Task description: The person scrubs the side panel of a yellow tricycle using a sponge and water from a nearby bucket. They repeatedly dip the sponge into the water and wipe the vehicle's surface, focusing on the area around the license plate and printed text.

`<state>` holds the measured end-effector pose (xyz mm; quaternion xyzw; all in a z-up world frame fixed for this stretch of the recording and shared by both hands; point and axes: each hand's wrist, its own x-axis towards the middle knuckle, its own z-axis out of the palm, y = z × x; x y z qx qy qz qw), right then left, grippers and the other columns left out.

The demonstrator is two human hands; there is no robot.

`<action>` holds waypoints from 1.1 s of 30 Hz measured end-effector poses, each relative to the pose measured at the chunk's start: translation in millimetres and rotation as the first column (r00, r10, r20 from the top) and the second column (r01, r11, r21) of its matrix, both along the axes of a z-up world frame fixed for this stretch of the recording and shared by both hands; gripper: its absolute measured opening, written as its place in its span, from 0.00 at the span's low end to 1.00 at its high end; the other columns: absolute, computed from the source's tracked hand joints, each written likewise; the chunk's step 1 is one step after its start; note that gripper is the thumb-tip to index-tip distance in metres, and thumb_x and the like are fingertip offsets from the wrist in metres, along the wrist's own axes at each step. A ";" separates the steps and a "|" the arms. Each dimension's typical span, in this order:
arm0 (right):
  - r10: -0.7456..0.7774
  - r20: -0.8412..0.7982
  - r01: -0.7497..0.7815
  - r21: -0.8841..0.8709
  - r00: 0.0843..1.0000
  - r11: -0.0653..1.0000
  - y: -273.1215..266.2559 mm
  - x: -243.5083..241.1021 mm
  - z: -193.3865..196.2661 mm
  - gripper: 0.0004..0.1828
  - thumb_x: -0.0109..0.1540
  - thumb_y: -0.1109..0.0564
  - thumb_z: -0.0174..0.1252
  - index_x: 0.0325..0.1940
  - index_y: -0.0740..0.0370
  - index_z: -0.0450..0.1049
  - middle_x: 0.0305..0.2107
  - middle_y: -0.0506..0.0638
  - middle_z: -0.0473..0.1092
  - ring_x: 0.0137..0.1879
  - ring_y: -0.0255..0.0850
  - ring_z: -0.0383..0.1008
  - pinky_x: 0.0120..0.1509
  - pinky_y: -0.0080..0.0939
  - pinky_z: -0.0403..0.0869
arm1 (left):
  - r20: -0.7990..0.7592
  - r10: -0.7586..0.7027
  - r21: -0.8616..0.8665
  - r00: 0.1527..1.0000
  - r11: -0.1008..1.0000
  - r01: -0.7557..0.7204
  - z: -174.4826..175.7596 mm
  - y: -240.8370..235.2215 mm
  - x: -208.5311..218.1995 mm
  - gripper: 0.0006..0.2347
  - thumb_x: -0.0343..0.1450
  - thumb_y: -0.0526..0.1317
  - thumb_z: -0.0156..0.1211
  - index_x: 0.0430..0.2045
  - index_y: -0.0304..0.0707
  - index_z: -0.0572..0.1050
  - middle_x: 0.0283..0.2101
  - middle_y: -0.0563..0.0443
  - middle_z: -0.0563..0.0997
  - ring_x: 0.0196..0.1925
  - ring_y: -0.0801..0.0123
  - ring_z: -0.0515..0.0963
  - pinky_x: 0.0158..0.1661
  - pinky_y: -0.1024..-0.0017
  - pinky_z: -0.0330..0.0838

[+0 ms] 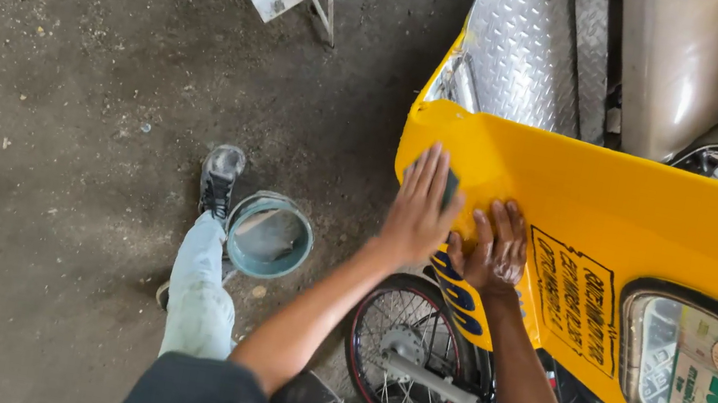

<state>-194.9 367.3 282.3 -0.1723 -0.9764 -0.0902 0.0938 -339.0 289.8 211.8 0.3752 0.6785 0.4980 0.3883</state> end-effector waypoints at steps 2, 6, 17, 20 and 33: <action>0.017 -0.015 -0.017 0.002 1.000 1.000 1.2 -2.1 2.6 0.26 0.66 0.46 0.59 0.62 0.64 0.69 0.61 0.64 0.64 0.68 0.65 0.66 0.71 0.65 0.70 | 0.018 -0.039 -0.072 0.999 0.997 0.041 -15.1 46.5 -19.9 0.33 0.78 0.57 0.30 0.73 0.28 0.48 0.79 0.33 0.47 0.82 0.47 0.44 0.76 0.54 0.35; 0.032 -0.018 -0.032 0.014 0.999 0.999 18.8 -0.5 -8.9 0.26 0.66 0.46 0.59 0.62 0.64 0.68 0.61 0.64 0.64 0.69 0.65 0.66 0.71 0.65 0.69 | -0.091 -0.053 -0.003 0.994 0.999 0.053 12.8 20.5 3.5 0.32 0.81 0.56 0.30 0.74 0.26 0.47 0.79 0.30 0.44 0.82 0.44 0.41 0.76 0.51 0.31; -0.226 0.483 0.295 -0.071 0.846 0.953 15.4 33.6 -31.0 0.49 0.49 0.36 0.66 0.67 0.64 0.65 0.63 0.68 0.62 0.68 0.65 0.60 0.69 0.63 0.61 | -0.090 -0.149 -0.044 0.985 0.988 0.146 53.2 37.7 20.8 0.36 0.78 0.59 0.23 0.74 0.27 0.40 0.79 0.34 0.38 0.81 0.49 0.36 0.75 0.54 0.28; -0.128 0.297 0.133 0.001 0.946 0.991 8.2 36.1 -27.5 0.42 0.58 0.39 0.64 0.71 0.59 0.63 0.65 0.64 0.61 0.73 0.62 0.59 0.77 0.60 0.59 | 0.052 -0.142 -0.145 0.989 0.978 0.148 12.1 87.8 -9.1 0.36 0.78 0.61 0.22 0.73 0.26 0.40 0.78 0.35 0.38 0.81 0.51 0.36 0.76 0.55 0.28; 0.009 0.018 -0.009 0.009 1.000 1.000 14.7 13.0 -18.4 0.29 0.64 0.43 0.61 0.62 0.61 0.68 0.60 0.62 0.64 0.68 0.64 0.66 0.71 0.63 0.70 | -0.684 -0.311 -0.333 0.660 0.938 0.097 -48.2 23.2 7.2 0.26 0.82 0.54 0.35 0.73 0.40 0.44 0.77 0.24 0.43 0.80 0.35 0.41 0.76 0.50 0.36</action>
